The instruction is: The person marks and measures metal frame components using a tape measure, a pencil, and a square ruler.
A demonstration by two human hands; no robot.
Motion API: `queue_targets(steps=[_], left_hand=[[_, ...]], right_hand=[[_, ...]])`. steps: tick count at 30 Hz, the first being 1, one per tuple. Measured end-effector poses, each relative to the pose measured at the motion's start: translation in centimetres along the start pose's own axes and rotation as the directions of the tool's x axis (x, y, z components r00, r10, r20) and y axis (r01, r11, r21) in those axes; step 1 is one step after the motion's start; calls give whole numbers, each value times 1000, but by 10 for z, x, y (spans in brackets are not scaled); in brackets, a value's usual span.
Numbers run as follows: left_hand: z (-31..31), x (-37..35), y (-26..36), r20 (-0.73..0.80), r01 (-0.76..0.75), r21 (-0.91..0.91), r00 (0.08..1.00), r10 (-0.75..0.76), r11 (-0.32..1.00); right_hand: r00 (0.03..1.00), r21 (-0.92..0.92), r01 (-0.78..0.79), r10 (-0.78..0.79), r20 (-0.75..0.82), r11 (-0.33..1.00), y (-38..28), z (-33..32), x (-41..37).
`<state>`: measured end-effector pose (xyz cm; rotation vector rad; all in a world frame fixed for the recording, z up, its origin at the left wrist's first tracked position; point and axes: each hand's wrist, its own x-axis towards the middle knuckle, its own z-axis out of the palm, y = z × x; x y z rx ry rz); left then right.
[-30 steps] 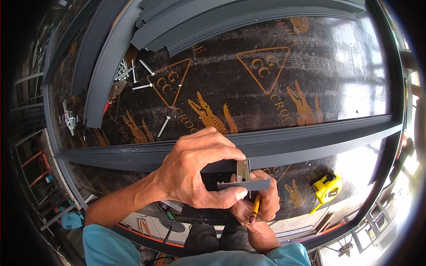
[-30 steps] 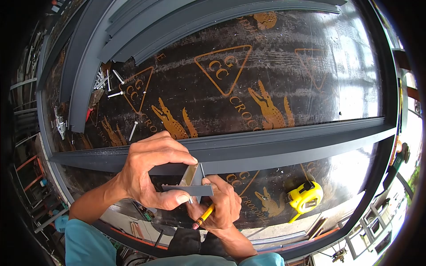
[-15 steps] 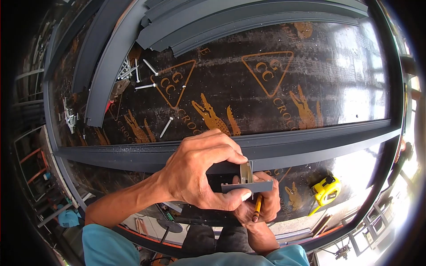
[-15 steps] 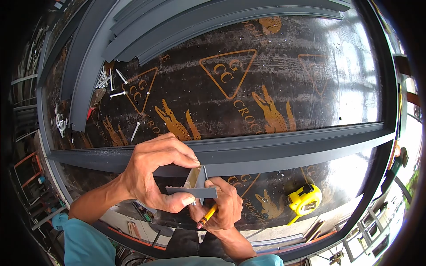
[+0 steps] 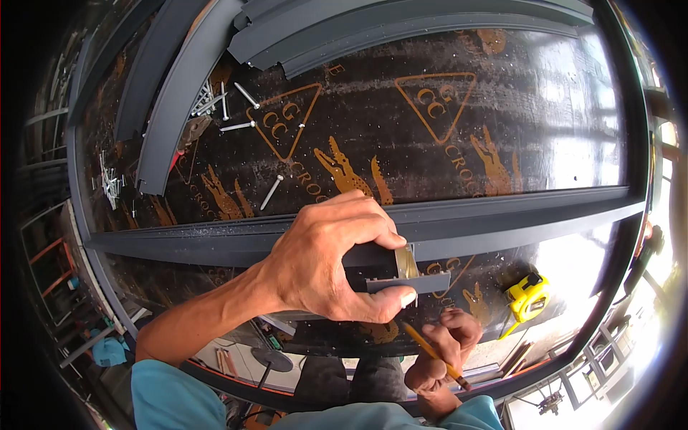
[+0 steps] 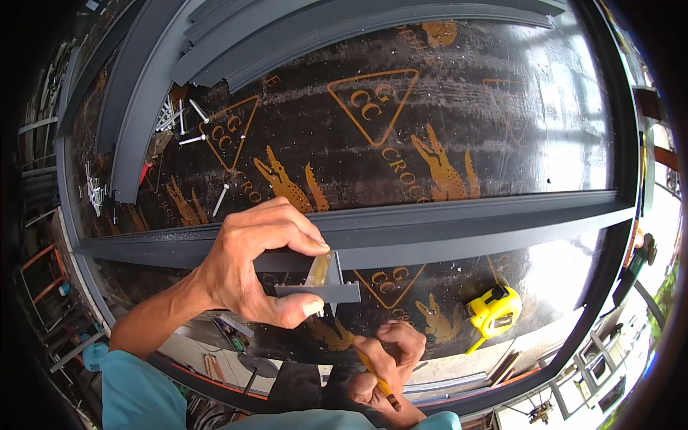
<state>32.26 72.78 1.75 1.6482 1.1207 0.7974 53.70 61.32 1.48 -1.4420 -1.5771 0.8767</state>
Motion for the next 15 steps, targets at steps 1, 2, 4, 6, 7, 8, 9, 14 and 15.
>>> queue_targets(steps=[1, 2, 4, 6, 7, 8, 9, 14, 15], left_hand=[[0, 0, 1, 10, 1, 8, 1000, -1, 1000], [0, 1, 1, 17, 8, 19, 1000, -8, 1000], [0, 1, 2, 62, 36, 25, 997, -38, 999], [3, 1, -1, 60, 50, -21, 997, -49, 999], [4, 1, -4, 37, 50, -52, 998, -48, 997], [3, 1, -3, 44, 62, -23, 997, -61, 998], [4, 0, -3, 36, 49, -29, 998, -48, 998], [3, -1, 1, 89, 184, -143, 981, -172, 972], [3, 0, 0, 89, 180, -134, 982, -169, 974]], right_hand=[[990, -117, 79, -64, 127, 990, 0, -12, 5], [946, -138, 233, -192, 261, 963, 2, -17, 11], [917, -118, 267, -214, 338, 957, -6, -13, 10], [948, -61, 293, -281, 147, 954, -10, 11, -3], [954, -61, 285, -277, 119, 957, -14, 21, -4], [961, -20, 250, -246, 122, 968, -17, 28, -6], [969, -9, 212, -209, 129, 977, -22, 33, -6], [979, 20, 187, -188, 73, 982, -35, 50, -3], [979, 26, 192, -194, 67, 981, -34, 51, -2]])
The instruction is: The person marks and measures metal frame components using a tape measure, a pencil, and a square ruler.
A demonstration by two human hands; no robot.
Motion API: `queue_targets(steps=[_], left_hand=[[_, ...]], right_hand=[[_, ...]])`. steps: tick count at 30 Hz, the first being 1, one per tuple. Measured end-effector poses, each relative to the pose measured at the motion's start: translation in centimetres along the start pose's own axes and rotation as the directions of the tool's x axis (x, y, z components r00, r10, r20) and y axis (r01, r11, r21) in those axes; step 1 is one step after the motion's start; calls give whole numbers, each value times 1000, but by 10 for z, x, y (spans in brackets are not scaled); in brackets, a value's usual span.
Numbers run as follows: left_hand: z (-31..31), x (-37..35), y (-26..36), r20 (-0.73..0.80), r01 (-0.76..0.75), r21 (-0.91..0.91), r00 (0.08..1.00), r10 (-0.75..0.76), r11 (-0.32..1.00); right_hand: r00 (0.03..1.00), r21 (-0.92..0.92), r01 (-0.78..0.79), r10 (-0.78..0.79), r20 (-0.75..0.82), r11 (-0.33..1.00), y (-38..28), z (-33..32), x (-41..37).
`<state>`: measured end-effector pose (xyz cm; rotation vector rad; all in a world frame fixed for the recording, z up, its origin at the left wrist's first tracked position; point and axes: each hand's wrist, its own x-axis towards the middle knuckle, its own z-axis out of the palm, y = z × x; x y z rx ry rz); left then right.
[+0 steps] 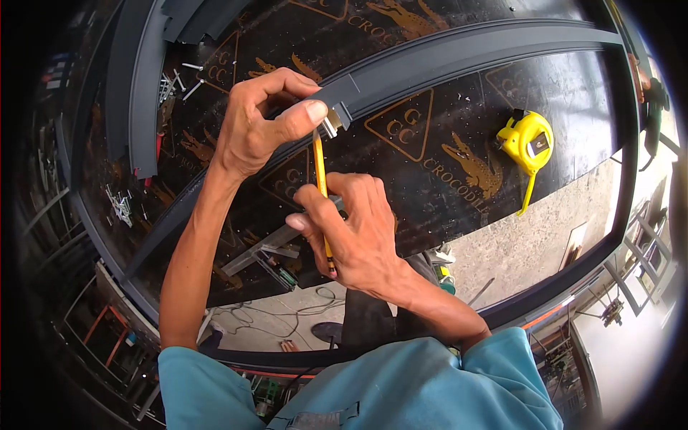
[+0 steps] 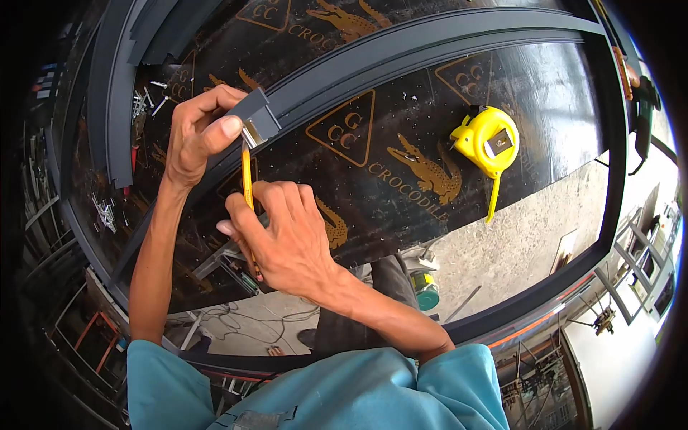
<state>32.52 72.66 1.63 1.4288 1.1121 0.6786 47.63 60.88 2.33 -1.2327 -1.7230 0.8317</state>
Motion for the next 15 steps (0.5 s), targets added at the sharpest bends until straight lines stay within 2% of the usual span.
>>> queue_targets(steps=[4, 6, 8, 9, 12, 15], left_hand=[[-1, -2, 3, 4, -31, 48, 1000, 31, 998], [-4, -5, 14, 61, 49, 193, 996, -62, 980], [-10, -4, 9, 65, 31, 296, 997, -52, 955], [-6, 1, 7, 51, 74, -11, 996, -73, 997], [-4, -2, 18, 11, 99, 86, 995, -100, 991], [-3, -2, 16, 9, 57, 68, 998, -58, 996]], right_hand=[[1000, -96, 20, -21, -8, 995, 8, 9, 5], [998, -128, 53, -55, -18, 990, 12, 13, 5], [993, -140, 91, -101, -66, 986, 17, 17, 5], [991, -150, 101, -113, -71, 983, 18, 18, 6], [992, -171, 75, -91, -86, 982, 17, 23, 7], [993, -190, 64, -83, -89, 980, 18, 26, 6]])
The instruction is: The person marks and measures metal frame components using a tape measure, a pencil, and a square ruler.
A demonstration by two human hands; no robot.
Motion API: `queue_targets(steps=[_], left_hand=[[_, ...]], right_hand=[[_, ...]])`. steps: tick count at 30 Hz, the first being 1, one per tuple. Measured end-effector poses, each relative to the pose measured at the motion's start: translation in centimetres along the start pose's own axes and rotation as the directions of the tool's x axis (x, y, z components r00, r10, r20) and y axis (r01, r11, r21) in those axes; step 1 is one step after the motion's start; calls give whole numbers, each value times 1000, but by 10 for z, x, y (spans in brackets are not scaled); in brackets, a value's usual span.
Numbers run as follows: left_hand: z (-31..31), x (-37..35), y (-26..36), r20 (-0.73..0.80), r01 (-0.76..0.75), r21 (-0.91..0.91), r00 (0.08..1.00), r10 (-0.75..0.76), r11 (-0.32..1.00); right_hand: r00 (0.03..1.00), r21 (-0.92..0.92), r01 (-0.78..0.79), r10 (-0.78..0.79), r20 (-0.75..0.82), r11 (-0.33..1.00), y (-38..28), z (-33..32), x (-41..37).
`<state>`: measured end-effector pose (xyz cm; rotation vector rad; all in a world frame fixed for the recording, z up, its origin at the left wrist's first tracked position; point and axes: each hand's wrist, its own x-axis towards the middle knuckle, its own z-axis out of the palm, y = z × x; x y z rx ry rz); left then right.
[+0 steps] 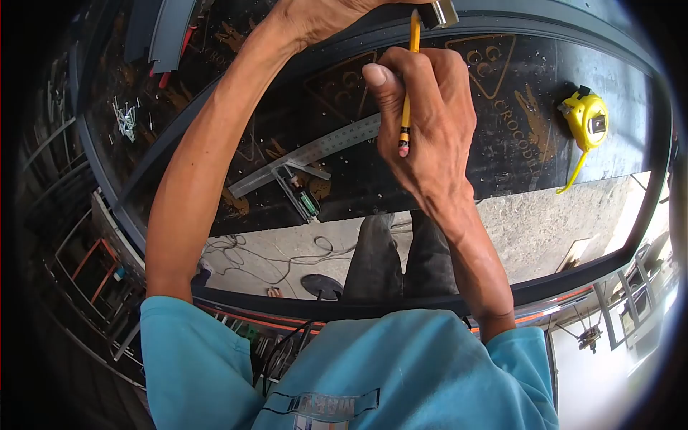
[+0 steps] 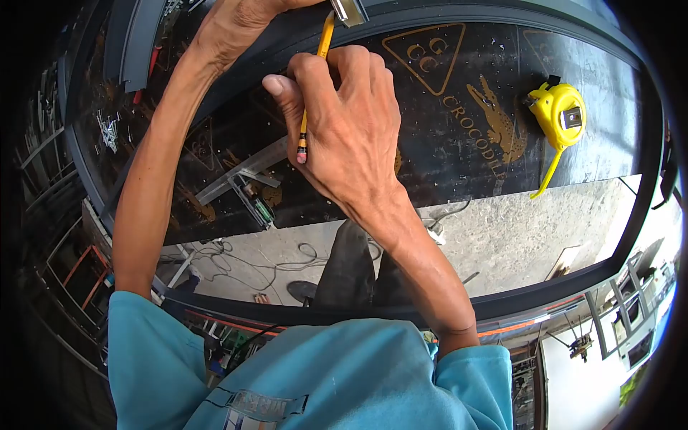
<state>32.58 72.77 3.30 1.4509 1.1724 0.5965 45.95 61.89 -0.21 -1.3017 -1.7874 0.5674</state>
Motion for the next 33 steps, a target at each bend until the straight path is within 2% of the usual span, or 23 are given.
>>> queue_targets(steps=[3, 7, 13, 14, 17, 18, 19, 21, 23, 24, 25, 26, 27, 29, 30, 31, 32, 33], left_hand=[[-1, -1, 3, -1, 35, 39, 999, -35, 999], [-2, 1, -1, 3, 5, 38, 1000, -6, 999], [-1, 0, -1, -7, 23, 21, 1000, -23, 1000], [-2, 2, -4, -2, -39, 46, 999, 40, 998], [0, 1, -3, 5, -63, -19, 998, 63, 998], [0, -2, 0, 22, 42, -65, 999, -41, 997], [-2, -2, -3, 14, 26, -61, 1000, -26, 998], [-5, 3, -30, 29, -130, 315, 991, 127, 940], [1, -1, -24, 32, -184, 206, 983, 182, 961], [5, -3, -22, -29, -206, 119, 977, 211, 971], [7, -5, -23, -90, -240, 38, 966, 243, 970], [6, -15, -15, -134, -186, 78, 972, 195, 979], [6, -25, -16, -213, -186, 38, 959, 190, 982], [-5, -64, -9, -350, -198, -337, 934, 74, 921], [-10, -95, -5, -414, -228, -540, 910, -20, 810], [-20, -128, -12, -499, -278, -597, 863, -76, 752], [-29, -168, -28, -597, -273, -572, 785, -165, 773], [-35, -212, -45, -716, -202, -500, 643, -271, 842]], right_hand=[[1000, -28, 8, -9, -11, 1000, -1, 3, 0], [1000, -45, 12, -13, -21, 999, -1, 14, 8], [999, 0, -25, 25, -38, 1000, -5, 6, -3], [999, -5, -16, 16, -51, 1000, -4, 10, 3], [997, -13, -6, 5, -77, 1000, -13, 4, 2], [995, -25, -104, 104, -6, 994, -22, -10, -8], [979, -45, -192, 194, 60, 980, -32, -26, -18], [962, 22, -252, 248, 111, 967, -43, -64, -54], [978, -146, -178, 191, 82, 973, -29, -105, -69], [990, -326, -127, 141, 17, 937, -10, -123, -64], [996, -493, -87, 72, -49, 865, 15, -140, -51], [997, -623, -76, 46, -63, 778, 43, -153, -38], [997, -737, -76, 28, -76, 672, 72, -165, -26], [988, -443, -136, 156, 9, 886, 128, -182, -7], [991, -442, -122, 136, 1, 888, 136, -181, -1], [988, -405, -143, 155, -2, 903, 139, -179, 5], [985, -366, -162, 175, 2, 916, 141, -179, 7], [987, -365, -146, 158, 3, 919, 140, -179, 6]])
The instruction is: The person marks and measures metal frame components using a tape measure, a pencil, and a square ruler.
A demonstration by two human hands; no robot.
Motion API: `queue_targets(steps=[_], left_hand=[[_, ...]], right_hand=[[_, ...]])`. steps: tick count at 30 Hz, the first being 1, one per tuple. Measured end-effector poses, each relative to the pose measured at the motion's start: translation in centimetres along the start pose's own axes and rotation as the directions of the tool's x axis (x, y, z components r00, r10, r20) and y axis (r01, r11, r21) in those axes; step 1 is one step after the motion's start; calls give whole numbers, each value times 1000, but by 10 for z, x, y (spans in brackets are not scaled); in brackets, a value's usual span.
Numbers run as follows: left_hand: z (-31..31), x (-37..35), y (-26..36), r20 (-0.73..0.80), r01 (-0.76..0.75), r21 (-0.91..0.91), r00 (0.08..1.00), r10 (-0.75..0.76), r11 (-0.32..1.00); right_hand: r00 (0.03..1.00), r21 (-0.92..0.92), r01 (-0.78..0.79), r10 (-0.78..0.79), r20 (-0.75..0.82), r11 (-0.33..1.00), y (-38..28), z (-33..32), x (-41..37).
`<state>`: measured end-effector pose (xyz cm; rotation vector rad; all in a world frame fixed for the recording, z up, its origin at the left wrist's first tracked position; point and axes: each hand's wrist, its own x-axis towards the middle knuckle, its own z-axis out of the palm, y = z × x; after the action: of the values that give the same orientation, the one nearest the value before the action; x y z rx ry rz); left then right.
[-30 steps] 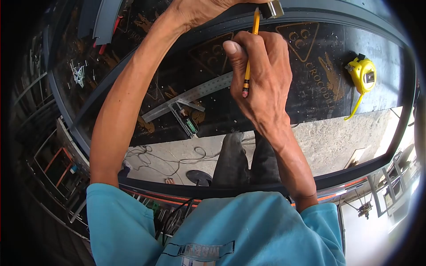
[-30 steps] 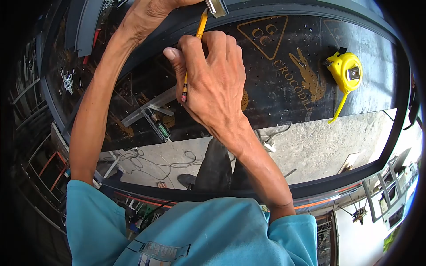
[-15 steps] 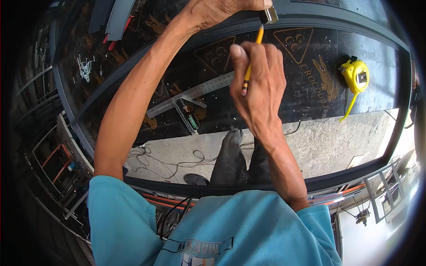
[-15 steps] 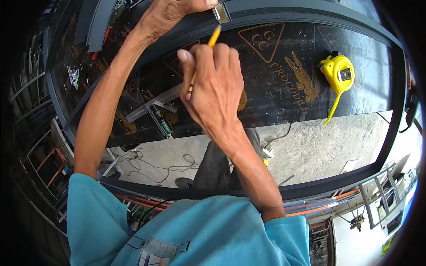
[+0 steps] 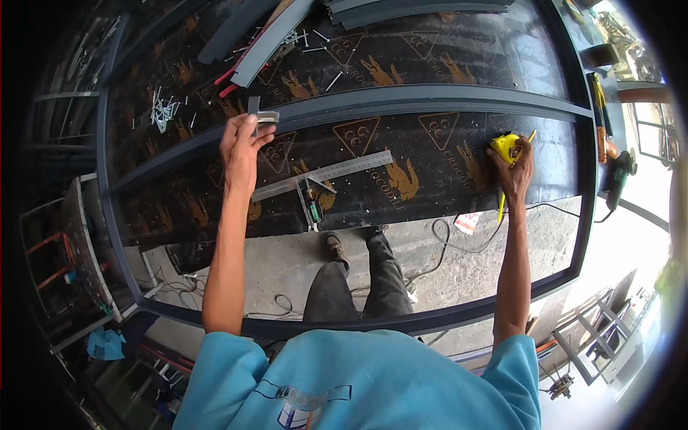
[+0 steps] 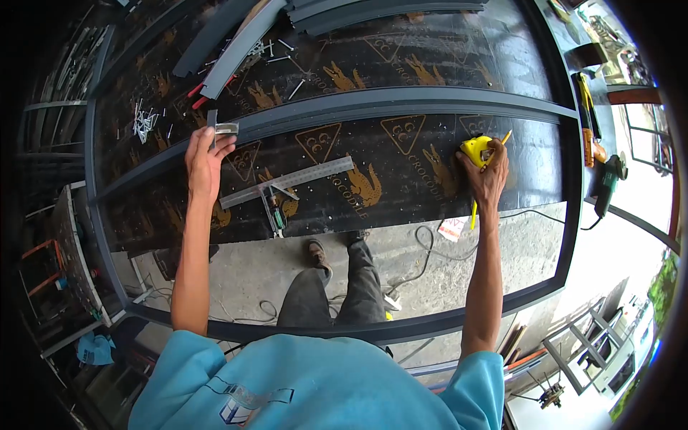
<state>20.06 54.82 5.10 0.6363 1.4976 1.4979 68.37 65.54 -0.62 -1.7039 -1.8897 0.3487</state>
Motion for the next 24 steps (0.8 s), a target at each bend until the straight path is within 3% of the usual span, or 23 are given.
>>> queue_targets(steps=[2, 3, 4, 5, 6, 8, 9, 12, 14, 16, 17, 18, 19, 20, 21, 22, 23, 24], left_hand=[[-85, -41, -7, -332, 51, 134, 943, -3, 990], [-127, -58, -14, -520, 153, 309, 853, 33, 939], [-152, -63, -25, -542, 134, 306, 839, 56, 942], [-184, -72, -34, -559, 138, 460, 812, 166, 877], [-223, -82, -37, -570, 156, 601, 771, 283, 784], [-266, -76, -44, -378, 138, 896, 735, 563, 421], [-276, -70, -42, -367, 95, 889, 731, 575, 447], [-295, -52, -32, -176, -53, 938, 779, 602, 343], [-294, -52, -22, -305, -44, 870, 735, 606, 491], [-291, -81, -10, -147, -276, 773, 798, 585, 571], [-284, -111, 6, -58, -89, 416, 991, 124, 905], [-284, -140, -1, 121, -9, 349, 992, -35, 937], [-285, -172, 8, 252, 348, 336, 863, -439, 875], [-291, -208, 10, 370, 382, 142, 835, -407, 913], [-302, -232, -1, 276, 326, 7, 908, -315, 945], [-317, -255, 12, 199, 468, -327, 883, -425, 821], [-337, -279, 22, 196, 425, -483, 905, -378, 765], [-356, -302, 27, 195, 367, -620, 928, -317, 693]], right_hand=[[993, -59, -116, 114, -39, 992, -9, 7, -1], [992, -85, -83, 75, -99, 993, -14, 13, -5], [995, -79, -73, 67, -80, 994, -25, 14, -10], [996, -84, -65, 60, -64, 994, -36, 19, -16], [994, -47, -108, 109, 26, 993, -54, 22, -23], [982, 9, -128, 126, 140, 992, -96, 36, -44], [977, 87, -157, 141, 162, 984, -129, 41, -62], [951, 213, -245, 192, 241, 946, -246, 48, -135], [903, 490, -407, 258, 344, 771, -312, 65, -195], [921, 541, -354, 185, 343, 763, -393, 82, -249], [905, 494, -353, 155, 397, 794, -418, 96, -274], [864, 443, -374, 133, 485, 814, -456, 104, -294], [894, 417, -215, 7, 447, 883, -480, 122, -319], [896, 398, -36, -146, 419, 917, -501, 138, -341], [845, 423, -17, -213, 490, 906, -526, 141, -356], [814, 528, 2, -308, 493, 849, -551, 136, -367], [786, 619, 4, -385, 484, 785, -569, 129, -380], [751, 724, -200, -371, 545, 660, -578, 125, -389]])
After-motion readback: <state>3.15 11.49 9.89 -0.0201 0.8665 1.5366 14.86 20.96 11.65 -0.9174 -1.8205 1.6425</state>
